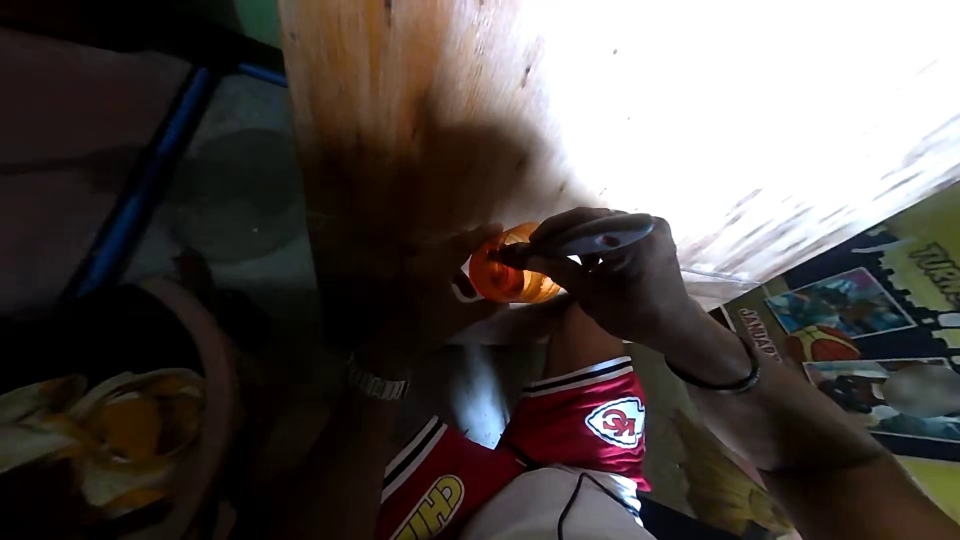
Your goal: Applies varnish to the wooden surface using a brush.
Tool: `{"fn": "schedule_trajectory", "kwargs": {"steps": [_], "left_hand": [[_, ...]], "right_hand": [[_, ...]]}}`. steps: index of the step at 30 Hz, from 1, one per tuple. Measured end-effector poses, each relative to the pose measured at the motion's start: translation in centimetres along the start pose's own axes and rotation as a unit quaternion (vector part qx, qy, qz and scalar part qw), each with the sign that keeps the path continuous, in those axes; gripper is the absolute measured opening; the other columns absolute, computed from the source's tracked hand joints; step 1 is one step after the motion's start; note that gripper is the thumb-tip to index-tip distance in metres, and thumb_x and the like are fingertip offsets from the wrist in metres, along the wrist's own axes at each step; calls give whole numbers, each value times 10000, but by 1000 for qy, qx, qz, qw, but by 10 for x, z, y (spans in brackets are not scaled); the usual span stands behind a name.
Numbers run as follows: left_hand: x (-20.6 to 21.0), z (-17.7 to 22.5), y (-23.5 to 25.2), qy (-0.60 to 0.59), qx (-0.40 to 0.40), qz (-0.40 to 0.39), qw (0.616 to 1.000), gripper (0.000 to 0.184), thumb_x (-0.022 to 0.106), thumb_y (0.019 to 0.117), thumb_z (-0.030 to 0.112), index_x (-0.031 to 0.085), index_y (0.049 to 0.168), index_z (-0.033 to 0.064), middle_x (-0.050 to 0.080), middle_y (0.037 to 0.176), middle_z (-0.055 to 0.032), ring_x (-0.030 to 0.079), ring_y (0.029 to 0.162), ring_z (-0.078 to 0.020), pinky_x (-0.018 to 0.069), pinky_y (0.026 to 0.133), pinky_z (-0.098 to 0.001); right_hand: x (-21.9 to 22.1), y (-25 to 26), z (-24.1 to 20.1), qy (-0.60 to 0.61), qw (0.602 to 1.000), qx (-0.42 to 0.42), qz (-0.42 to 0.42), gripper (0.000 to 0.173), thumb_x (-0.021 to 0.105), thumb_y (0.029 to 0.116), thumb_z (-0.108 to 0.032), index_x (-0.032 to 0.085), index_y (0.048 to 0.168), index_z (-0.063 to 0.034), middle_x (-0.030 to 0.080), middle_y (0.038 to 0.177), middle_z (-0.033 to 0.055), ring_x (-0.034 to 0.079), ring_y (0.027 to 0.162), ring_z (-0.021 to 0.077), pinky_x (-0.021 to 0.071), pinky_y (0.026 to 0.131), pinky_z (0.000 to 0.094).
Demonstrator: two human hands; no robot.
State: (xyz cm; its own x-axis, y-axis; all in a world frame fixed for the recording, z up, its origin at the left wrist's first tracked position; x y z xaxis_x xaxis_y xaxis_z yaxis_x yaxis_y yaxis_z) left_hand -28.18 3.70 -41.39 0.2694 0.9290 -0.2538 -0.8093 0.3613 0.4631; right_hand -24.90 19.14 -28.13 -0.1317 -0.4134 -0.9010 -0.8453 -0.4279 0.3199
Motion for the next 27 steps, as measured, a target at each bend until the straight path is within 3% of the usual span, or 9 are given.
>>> {"fn": "schedule_trajectory", "kwargs": {"steps": [2,4,6,10,15,19,22,25,27], "left_hand": [[2,-5,-1,-5,-29,-13,999,805,901,742,269,554,1466,225,656,1265,22,671,809,-45,603,648,-229],[2,-15,-3,44,-109,-29,993,730,890,752,396,601,1403,232,714,987,46,662,721,-63,587,632,-291],[4,-29,-2,91,-161,-52,981,701,832,775,553,620,1339,195,722,869,12,686,714,-103,605,667,-364],[-12,-15,2,126,-119,9,985,743,837,767,515,638,1347,97,718,1114,-89,697,868,-166,596,801,-407],[-16,-26,1,56,-186,-14,981,820,842,774,513,566,1445,130,714,1139,-68,681,922,-159,574,846,-387],[-24,-29,0,64,-158,45,984,848,874,754,462,547,1475,156,717,1189,-38,700,952,-100,601,857,-325],[-42,-24,-4,158,-164,98,969,824,844,758,551,601,1413,115,717,1198,-65,691,1058,-164,565,956,-419],[-59,-29,-5,226,-94,162,956,836,798,725,676,647,1340,130,661,1299,-104,594,1246,-283,448,1092,-561],[-67,-22,-4,203,-118,152,960,822,823,731,615,636,1341,97,662,1287,-143,614,1222,-301,472,1069,-549]], "right_hand": [[-1,0,0,3,1000,6,6,119,709,945,-210,759,1023,-136,749,1004,-38,666,813,32,551,692,257],[-13,1,-1,29,999,7,31,134,714,951,-205,751,1028,-101,741,1029,-22,673,821,22,585,707,231],[-28,1,-3,45,996,4,83,166,722,949,-220,737,1031,-76,737,1023,-9,664,790,16,588,686,225],[-4,-10,22,201,963,89,157,162,715,945,-144,717,1024,-3,747,927,14,692,745,54,611,668,238],[46,-17,57,530,760,335,171,190,518,1058,-103,633,1082,47,715,861,134,704,686,192,630,638,351],[63,-1,64,633,677,337,163,222,491,1079,-155,614,1059,29,690,843,130,687,692,193,619,659,365],[44,25,69,597,732,274,182,177,495,1061,-113,610,1006,9,683,797,90,677,684,163,617,693,354],[5,56,74,413,875,115,223,104,627,980,-67,712,1034,-40,738,926,48,708,808,149,626,788,371],[-34,78,59,217,952,-13,218,150,661,984,-79,691,1118,-21,731,1075,52,713,950,130,620,872,347]]}}
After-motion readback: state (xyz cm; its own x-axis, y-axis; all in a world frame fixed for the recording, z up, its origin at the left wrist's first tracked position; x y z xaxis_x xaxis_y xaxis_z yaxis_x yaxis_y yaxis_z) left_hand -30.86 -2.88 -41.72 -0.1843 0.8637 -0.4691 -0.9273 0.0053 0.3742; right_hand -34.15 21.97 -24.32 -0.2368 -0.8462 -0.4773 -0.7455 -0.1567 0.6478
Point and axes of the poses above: each hand's wrist, its own y-axis towards the middle knuckle, its own x-axis out of the palm, z = x × y, the point moved 6 cm from there along y, towards the middle knuckle
